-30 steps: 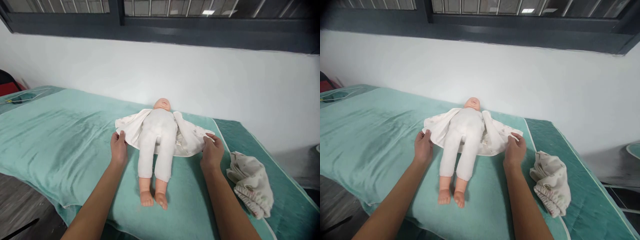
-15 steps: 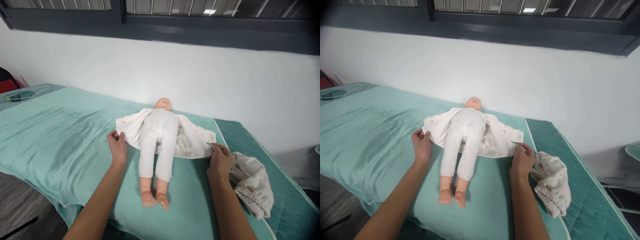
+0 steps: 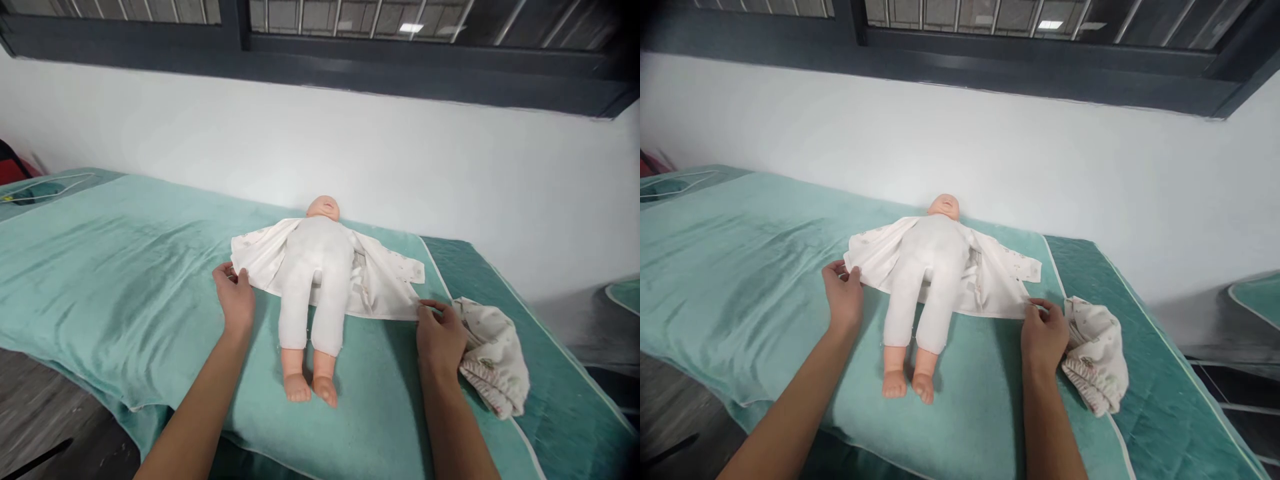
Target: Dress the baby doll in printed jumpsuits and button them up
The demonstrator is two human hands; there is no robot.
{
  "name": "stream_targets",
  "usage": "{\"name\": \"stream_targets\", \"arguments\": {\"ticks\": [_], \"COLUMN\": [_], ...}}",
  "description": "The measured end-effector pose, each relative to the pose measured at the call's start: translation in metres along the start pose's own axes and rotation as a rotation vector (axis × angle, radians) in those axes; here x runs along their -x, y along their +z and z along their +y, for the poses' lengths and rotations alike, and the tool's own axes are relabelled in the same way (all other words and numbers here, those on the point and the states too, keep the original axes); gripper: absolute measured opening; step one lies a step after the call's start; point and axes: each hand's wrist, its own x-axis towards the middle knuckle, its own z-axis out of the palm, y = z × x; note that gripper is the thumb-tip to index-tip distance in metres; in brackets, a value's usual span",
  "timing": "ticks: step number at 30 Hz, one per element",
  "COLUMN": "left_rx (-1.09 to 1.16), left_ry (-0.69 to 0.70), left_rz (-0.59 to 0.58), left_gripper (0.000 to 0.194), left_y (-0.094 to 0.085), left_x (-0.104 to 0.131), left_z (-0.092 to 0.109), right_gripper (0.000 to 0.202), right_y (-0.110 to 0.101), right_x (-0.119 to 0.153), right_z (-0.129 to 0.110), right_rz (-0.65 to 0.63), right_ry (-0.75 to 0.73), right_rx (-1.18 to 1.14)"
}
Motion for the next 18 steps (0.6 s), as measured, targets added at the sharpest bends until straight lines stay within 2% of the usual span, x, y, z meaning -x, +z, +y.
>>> {"name": "stream_targets", "arguments": {"ticks": [4, 7, 10, 13, 15, 18], "left_rx": [-0.133, -0.18, -0.253, -0.258, -0.221, -0.175], "left_ry": [0.116, 0.246, 0.377, 0.46, 0.459, 0.418], "left_rz": [-0.017, 0.007, 0.042, -0.01, -0.09, -0.218], "left_gripper": [0.042, 0.046, 0.042, 0.033, 0.027, 0.021], "left_y": [-0.002, -0.003, -0.004, -0.004, -0.003, -0.002], "left_x": [0.0, 0.001, 0.002, 0.005, 0.008, 0.013], "left_z": [-0.003, -0.005, -0.003, -0.001, -0.001, 0.0], "right_gripper": [0.03, 0.032, 0.032, 0.03, 0.027, 0.022], "right_y": [-0.003, -0.003, -0.003, -0.006, -0.012, -0.03], "right_x": [0.009, 0.012, 0.014, 0.022, 0.033, 0.054], "right_z": [-0.003, -0.004, -0.001, 0.001, 0.002, 0.004], "right_rz": [-0.054, -0.026, 0.0, 0.006, 0.003, 0.003], "right_ry": [-0.02, -0.032, -0.018, -0.058, -0.205, -0.548], "right_rx": [0.128, 0.128, 0.079, 0.037, 0.06, 0.204]}}
